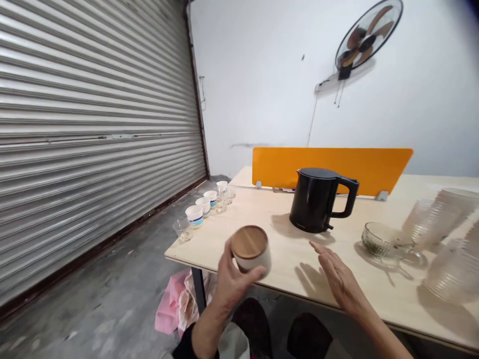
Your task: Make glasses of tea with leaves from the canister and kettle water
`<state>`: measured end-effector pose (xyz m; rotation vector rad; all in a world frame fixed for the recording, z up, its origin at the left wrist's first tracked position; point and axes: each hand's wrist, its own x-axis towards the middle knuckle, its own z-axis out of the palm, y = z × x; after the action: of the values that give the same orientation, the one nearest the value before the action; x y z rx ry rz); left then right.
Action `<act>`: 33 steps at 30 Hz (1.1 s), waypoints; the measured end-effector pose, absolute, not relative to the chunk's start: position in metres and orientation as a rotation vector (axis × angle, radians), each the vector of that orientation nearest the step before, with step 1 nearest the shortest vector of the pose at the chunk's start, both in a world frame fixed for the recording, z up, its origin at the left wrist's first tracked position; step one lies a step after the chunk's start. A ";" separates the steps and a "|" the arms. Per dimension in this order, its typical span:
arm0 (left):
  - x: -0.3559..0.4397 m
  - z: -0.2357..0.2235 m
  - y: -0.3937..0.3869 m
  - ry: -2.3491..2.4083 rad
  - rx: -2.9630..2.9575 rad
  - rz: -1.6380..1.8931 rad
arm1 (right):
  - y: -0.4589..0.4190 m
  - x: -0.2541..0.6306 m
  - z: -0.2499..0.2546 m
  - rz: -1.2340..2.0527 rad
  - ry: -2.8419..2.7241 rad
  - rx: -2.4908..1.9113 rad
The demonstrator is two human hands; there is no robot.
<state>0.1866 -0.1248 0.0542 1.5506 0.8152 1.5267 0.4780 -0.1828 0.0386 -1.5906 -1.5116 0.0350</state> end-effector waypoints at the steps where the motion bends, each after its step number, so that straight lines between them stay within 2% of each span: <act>1: 0.180 0.061 -0.117 0.857 1.526 1.551 | -0.183 0.490 0.030 0.003 -1.503 -1.589; 7: 0.176 0.083 -0.037 0.997 1.485 1.677 | -0.178 0.533 -0.009 -0.069 -1.610 -1.588; 15: 0.235 0.080 0.056 0.772 1.496 1.493 | -0.180 0.518 -0.009 -0.110 -1.594 -1.623; 22: 0.284 0.063 0.085 0.708 1.467 1.301 | -0.184 0.518 -0.004 -0.067 -1.670 -1.696; 33: 0.298 0.048 0.108 0.596 1.474 1.118 | -0.179 0.528 -0.027 -0.177 -1.798 -1.682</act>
<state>0.2977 0.1077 0.0484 1.4744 0.5955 1.1180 0.5278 -0.1788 -0.0270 -1.6820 -1.7979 -0.1774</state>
